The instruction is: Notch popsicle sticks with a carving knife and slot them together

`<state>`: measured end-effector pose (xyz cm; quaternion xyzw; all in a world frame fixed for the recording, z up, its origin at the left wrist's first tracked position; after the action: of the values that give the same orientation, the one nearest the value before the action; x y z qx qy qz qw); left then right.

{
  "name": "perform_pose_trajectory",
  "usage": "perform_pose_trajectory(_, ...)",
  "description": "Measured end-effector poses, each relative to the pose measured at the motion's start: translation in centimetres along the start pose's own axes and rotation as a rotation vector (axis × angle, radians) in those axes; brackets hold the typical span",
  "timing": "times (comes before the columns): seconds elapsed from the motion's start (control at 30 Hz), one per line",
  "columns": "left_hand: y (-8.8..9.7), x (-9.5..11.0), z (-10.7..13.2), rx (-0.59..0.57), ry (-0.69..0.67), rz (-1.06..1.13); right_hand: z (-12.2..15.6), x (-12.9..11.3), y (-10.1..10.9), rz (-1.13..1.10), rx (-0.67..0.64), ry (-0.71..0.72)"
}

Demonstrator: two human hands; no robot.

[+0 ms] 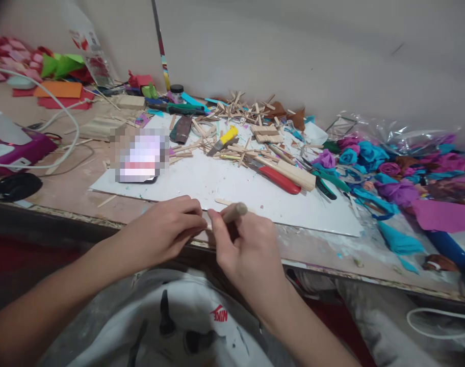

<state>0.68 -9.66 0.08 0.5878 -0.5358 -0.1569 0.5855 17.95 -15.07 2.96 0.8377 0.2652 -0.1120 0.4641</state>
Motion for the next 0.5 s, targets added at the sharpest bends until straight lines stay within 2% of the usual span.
perform_pose_trajectory(0.2, 0.1, 0.3, 0.0, 0.013, 0.001, -0.008, 0.0, 0.8, 0.4, -0.055, -0.063, -0.005)
perform_pose_trajectory(0.4, -0.8, 0.4, 0.3, 0.008, 0.046, 0.039, -0.8, 1.6, 1.3, -0.138, -0.327, -0.055)
perform_pose_trajectory(0.5, -0.8, 0.8, 0.6, 0.055, 0.047, 0.010, 0.4, 2.1, 1.8, -0.156, -0.367, -0.098)
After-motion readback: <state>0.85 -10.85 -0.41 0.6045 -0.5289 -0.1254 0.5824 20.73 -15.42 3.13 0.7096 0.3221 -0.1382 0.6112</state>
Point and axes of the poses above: each hand's wrist, its own z-axis away from the middle knuckle, its own y-axis out of the back of the hand, x = y × z, the point moved 3 cm from there along -z, towards the middle knuckle, and after that the axes turned 1 degree about -x, right-handed, at the moved point
